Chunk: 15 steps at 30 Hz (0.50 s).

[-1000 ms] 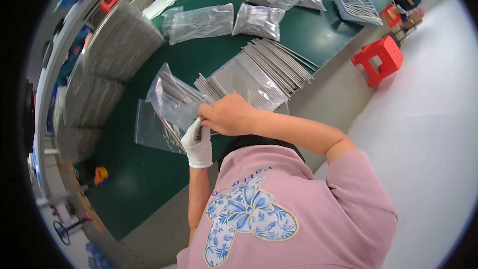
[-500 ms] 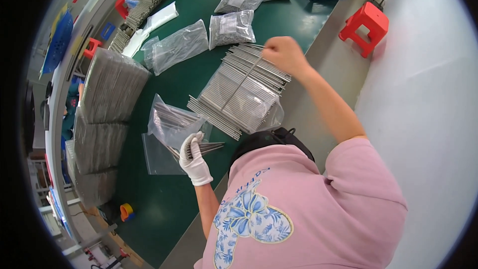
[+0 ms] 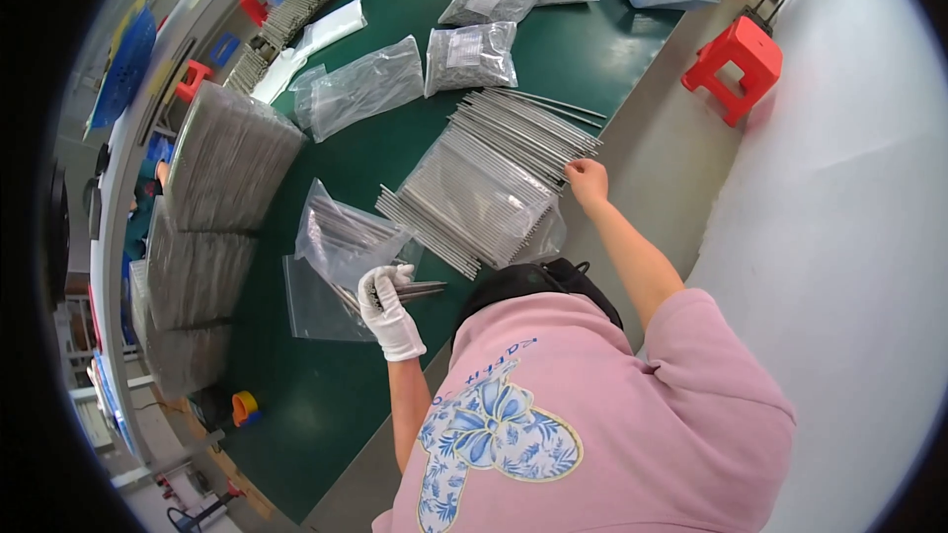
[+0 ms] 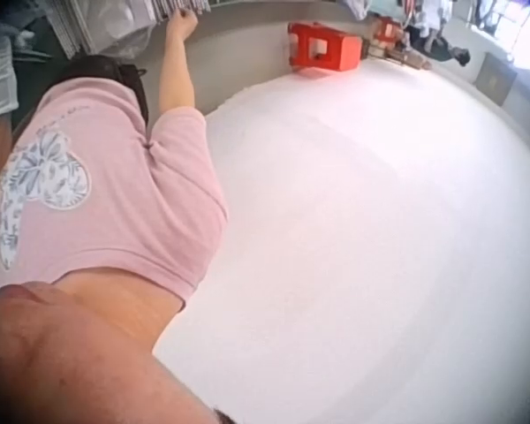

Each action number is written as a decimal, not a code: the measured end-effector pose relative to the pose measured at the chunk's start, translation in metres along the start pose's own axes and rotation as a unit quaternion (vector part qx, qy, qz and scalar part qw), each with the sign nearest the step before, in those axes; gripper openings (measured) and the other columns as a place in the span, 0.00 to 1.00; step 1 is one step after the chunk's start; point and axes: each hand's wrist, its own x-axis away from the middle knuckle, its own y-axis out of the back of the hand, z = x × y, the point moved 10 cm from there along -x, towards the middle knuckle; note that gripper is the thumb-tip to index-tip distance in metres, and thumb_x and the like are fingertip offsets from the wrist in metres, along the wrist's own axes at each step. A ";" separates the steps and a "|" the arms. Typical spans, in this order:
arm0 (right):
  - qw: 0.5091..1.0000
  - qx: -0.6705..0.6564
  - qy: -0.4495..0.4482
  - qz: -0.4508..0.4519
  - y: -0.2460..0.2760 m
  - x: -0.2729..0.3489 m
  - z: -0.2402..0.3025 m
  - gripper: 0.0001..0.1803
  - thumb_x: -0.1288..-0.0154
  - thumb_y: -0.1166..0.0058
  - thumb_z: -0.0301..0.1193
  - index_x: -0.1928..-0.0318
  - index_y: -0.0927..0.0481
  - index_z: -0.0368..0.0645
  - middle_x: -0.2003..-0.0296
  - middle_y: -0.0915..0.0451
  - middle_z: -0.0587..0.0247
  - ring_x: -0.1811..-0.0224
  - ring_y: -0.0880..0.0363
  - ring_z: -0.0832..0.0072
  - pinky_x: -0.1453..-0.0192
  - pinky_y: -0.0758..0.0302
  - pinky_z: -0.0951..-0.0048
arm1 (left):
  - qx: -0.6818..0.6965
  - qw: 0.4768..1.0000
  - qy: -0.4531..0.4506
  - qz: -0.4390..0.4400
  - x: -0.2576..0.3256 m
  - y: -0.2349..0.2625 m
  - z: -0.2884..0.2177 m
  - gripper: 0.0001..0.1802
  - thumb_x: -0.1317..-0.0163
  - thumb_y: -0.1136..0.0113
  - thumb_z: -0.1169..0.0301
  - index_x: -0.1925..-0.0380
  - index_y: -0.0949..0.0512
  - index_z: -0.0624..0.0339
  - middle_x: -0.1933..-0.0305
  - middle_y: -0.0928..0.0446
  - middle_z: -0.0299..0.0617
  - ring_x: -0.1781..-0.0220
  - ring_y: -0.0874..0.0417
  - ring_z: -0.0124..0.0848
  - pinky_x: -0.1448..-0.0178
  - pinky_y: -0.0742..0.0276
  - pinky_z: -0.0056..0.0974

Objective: Counting and packaging thin metal rods into small plastic bags at a workbench.

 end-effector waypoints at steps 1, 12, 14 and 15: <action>0.999 0.031 0.017 -0.001 -0.002 -0.001 0.002 0.09 0.49 0.49 0.31 0.71 0.21 0.38 0.79 0.23 0.66 0.82 0.30 0.82 0.81 0.35 0.78 | 0.000 1.000 0.000 -0.006 0.000 0.002 -0.001 0.06 0.37 0.53 0.71 0.66 0.31 0.63 0.73 0.27 0.37 0.67 0.24 0.27 0.60 0.30 0.29; 0.978 0.100 0.108 0.147 -0.029 0.039 0.110 0.09 0.49 0.51 0.33 0.71 0.22 0.41 0.75 0.24 0.57 0.69 0.26 0.63 0.60 0.32 0.69 | -0.084 0.991 -0.097 0.039 -0.003 0.001 -0.019 0.13 0.37 0.56 0.74 0.54 0.30 0.64 0.61 0.23 0.42 0.59 0.23 0.28 0.51 0.32 0.29; 0.892 0.086 0.379 0.230 -0.058 0.104 0.203 0.05 0.49 0.49 0.26 0.71 0.22 0.40 0.78 0.26 0.60 0.70 0.27 0.67 0.63 0.31 0.72 | -0.058 0.996 -0.070 0.021 -0.001 0.005 -0.012 0.12 0.38 0.55 0.76 0.54 0.30 0.64 0.61 0.23 0.43 0.58 0.23 0.28 0.52 0.31 0.29; 0.887 0.089 0.383 0.240 -0.062 0.121 0.226 0.05 0.49 0.49 0.26 0.71 0.22 0.40 0.78 0.26 0.60 0.70 0.27 0.67 0.63 0.31 0.72 | -0.048 0.996 -0.073 0.028 0.001 0.004 -0.016 0.12 0.38 0.54 0.76 0.55 0.29 0.64 0.61 0.22 0.43 0.58 0.23 0.28 0.52 0.30 0.29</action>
